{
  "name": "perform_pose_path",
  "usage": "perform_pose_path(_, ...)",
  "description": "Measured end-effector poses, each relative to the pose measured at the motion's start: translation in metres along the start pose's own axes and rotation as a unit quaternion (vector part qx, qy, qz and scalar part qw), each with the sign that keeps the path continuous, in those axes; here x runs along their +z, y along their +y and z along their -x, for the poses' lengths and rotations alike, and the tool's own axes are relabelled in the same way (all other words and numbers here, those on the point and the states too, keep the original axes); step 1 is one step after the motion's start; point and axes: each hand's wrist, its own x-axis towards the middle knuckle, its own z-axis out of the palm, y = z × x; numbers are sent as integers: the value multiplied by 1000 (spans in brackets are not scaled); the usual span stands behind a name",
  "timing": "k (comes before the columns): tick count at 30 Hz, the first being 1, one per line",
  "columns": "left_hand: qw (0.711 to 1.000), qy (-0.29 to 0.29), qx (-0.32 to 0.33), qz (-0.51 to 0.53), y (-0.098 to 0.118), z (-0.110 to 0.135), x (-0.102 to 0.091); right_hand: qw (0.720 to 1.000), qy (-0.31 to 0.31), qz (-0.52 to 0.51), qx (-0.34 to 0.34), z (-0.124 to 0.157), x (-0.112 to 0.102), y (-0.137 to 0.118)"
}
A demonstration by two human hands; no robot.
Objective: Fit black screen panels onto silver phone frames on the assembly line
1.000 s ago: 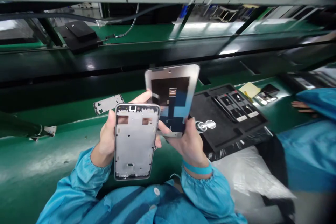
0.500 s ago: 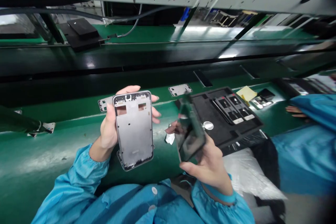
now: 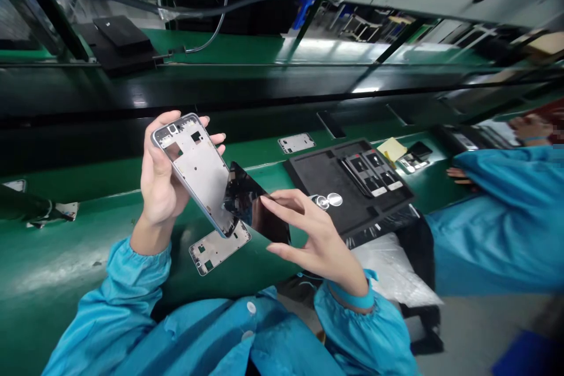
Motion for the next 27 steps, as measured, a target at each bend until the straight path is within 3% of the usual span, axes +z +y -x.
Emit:
perform_pose_path(6, 999, -17, -11, -24, 1, 1, -1, 999, -8, -45, 11, -6, 8, 2)
perform_pose_path(12, 994, -100, -1, -48, -10, -1, -10, 983, 80, -152, 67, -24, 49, 7)
perform_pose_path(16, 992, -77, -26, -98, -16, -1, -12, 977, 90, -170, 88, -34, 70, 11)
perform_pose_path(21, 990, -67, -20, -124, -17, 2, -11, 987, 89, -123, 57, -41, 77, 19)
perform_pose_path(24, 990, -79, -35, -108, -20, 5, -6, 988, 99, -120, 23, -43, 83, 27)
perform_pose_path(27, 993, -58, -92, -45, -24, 9, 6, 989, 119, -86, 20, -43, 91, 29)
